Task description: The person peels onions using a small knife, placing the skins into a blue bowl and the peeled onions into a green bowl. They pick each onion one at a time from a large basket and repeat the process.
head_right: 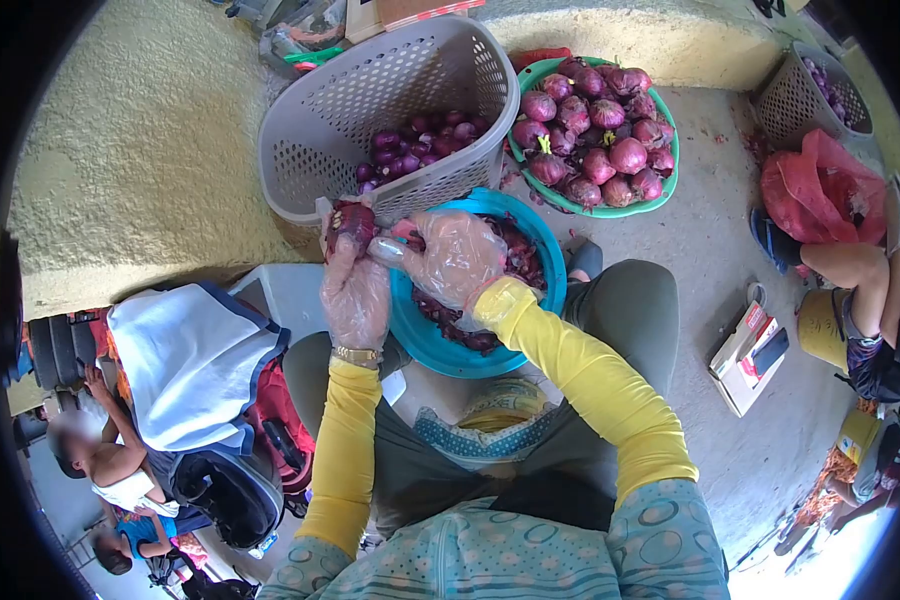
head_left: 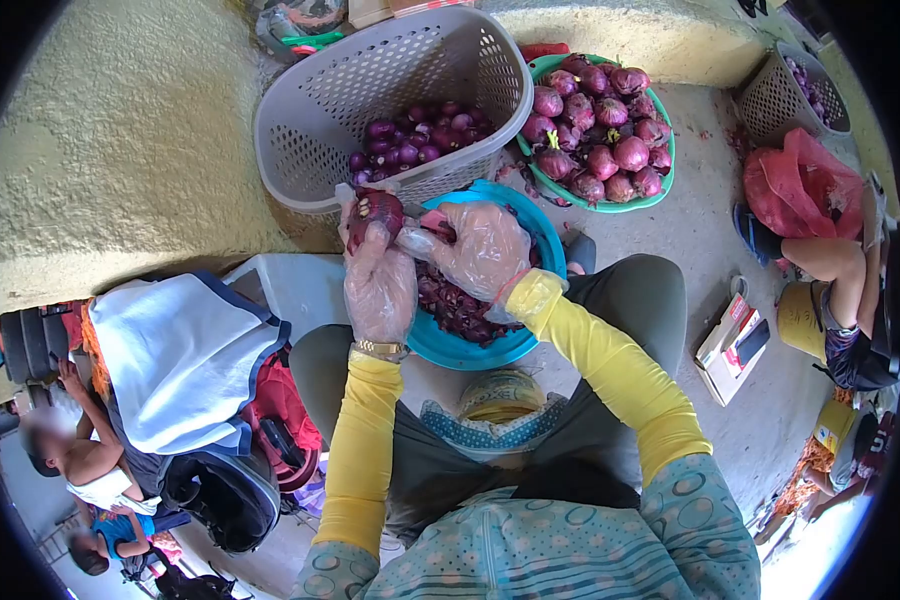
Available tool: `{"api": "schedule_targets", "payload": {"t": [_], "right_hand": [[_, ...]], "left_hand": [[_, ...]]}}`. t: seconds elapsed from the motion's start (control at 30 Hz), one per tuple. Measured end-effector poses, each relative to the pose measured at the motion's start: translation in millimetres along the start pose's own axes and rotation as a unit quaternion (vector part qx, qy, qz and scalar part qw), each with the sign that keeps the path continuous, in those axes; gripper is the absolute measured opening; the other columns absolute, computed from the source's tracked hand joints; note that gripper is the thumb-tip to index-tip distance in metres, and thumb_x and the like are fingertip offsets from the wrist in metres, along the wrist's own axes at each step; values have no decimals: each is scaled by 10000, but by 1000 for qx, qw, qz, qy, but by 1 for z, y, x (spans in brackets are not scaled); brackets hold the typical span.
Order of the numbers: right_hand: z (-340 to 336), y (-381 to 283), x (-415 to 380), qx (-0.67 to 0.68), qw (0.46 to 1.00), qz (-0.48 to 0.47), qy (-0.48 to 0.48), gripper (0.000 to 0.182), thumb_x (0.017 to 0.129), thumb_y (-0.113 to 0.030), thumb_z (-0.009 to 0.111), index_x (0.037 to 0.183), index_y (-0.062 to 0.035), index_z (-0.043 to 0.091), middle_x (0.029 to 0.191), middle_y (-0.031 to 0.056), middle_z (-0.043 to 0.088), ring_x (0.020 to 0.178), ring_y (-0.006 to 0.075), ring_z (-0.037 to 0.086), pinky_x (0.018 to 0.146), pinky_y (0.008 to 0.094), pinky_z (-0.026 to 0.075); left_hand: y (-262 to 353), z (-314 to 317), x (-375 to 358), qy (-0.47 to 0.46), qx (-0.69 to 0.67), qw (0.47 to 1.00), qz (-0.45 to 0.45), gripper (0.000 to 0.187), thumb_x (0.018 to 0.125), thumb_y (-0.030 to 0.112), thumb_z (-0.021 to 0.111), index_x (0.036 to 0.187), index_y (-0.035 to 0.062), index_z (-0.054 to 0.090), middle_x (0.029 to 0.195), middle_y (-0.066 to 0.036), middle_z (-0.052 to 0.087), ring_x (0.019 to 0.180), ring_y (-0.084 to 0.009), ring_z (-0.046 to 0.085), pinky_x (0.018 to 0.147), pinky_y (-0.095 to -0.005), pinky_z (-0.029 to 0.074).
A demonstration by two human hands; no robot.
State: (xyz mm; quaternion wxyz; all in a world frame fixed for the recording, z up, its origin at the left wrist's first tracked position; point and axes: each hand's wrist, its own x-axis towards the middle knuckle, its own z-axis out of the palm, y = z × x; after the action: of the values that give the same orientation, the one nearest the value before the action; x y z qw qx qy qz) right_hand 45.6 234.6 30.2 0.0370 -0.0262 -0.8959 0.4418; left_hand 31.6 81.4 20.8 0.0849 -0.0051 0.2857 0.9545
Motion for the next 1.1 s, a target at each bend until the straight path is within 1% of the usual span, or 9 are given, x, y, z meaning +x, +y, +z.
{"api": "schedule_targets", "payload": {"t": [0.27, 0.37, 0.43, 0.47, 0.6, 0.63, 0.7, 0.8, 1.1], "right_hand": [[1, -3, -6, 66, 995, 58, -50, 558, 874, -614, 675, 982, -75, 771, 811, 188, 715, 783, 392, 693, 709, 491, 545], [-4, 2, -10, 49, 999, 4, -13, 538, 935, -578, 633, 1001, -59, 756, 775, 182, 684, 721, 334, 675, 714, 450, 539], [-12, 2, -8, 318, 946, 19, -57, 539, 1013, -542, 559, 1021, -27, 719, 730, 121, 628, 667, 213, 584, 699, 381, 509], [8, 17, -6, 416, 901, 80, -90, 529, 1062, -509, 494, 1012, -18, 685, 728, 31, 561, 676, 129, 471, 671, 322, 461], [-27, -14, -3, 498, 848, 126, -134, 523, 1059, -516, 499, 1085, -31, 696, 818, -25, 556, 702, 94, 447, 652, 290, 439], [-37, -18, -3, 493, 838, 142, -187, 497, 1051, -511, 516, 1260, -62, 564, 832, -29, 531, 698, 83, 422, 631, 265, 415], [-48, -20, -3, 480, 810, 173, -290, 730, 1036, -501, 549, 1609, -123, 299, 860, -36, 480, 691, 61, 373, 588, 215, 367], [-35, -20, -9, 485, 814, 155, -279, 779, 1039, -502, 528, 1643, -159, 175, 816, -35, 450, 658, 61, 367, 556, 202, 330], [-27, -14, -11, 446, 827, 107, -325, 750, 1055, -451, 485, 1648, -144, 143, 734, -51, 381, 611, 60, 350, 525, 230, 308]], "left_hand": [[2, -10, 3, 6, 19, 1000, -2, 541, 1031, 130, 565, 1530, 53, 370, 1540, -213, 416, 1433, -326, 401, 1183, -481, 345], [12, -15, 8, 16, -20, 1000, -2, 526, 1032, 190, 584, 1493, 18, 398, 1495, -216, 463, 1358, -328, 471, 1173, -503, 363], [16, -6, 7, 17, -34, 999, 1, 548, 1035, 254, 587, 1503, 37, 400, 1456, -184, 496, 1354, -310, 483, 1166, -488, 380], [17, -2, 7, 17, -47, 999, 1, 573, 1039, 318, 590, 1513, 57, 402, 1417, -153, 528, 1349, -293, 495, 1160, -473, 398], [8, 2, 7, 44, 6, 999, 29, 585, 1041, 419, 562, 1443, 10, 446, 1346, -179, 572, 1267, -314, 549, 1127, -488, 437], [6, 0, 6, 69, 37, 997, 29, 583, 1046, 456, 532, 1424, 16, 464, 1330, -164, 581, 1257, -307, 559, 1119, -472, 449], [6, 0, 5, 95, 66, 993, 29, 588, 1051, 493, 502, 1404, 23, 481, 1314, -148, 590, 1248, -299, 568, 1110, -455, 460], [6, 3, 3, 105, 79, 991, -10, 575, 1054, 516, 473, 1373, 39, 501, 1306, -130, 599, 1227, -276, 584, 1096, -428, 476], [5, 4, 5, 73, 133, 988, 32, 587, 1051, 555, 445, 1358, 58, 502, 1300, -131, 603, 1222, -254, 591, 1063, -417, 500]]}}
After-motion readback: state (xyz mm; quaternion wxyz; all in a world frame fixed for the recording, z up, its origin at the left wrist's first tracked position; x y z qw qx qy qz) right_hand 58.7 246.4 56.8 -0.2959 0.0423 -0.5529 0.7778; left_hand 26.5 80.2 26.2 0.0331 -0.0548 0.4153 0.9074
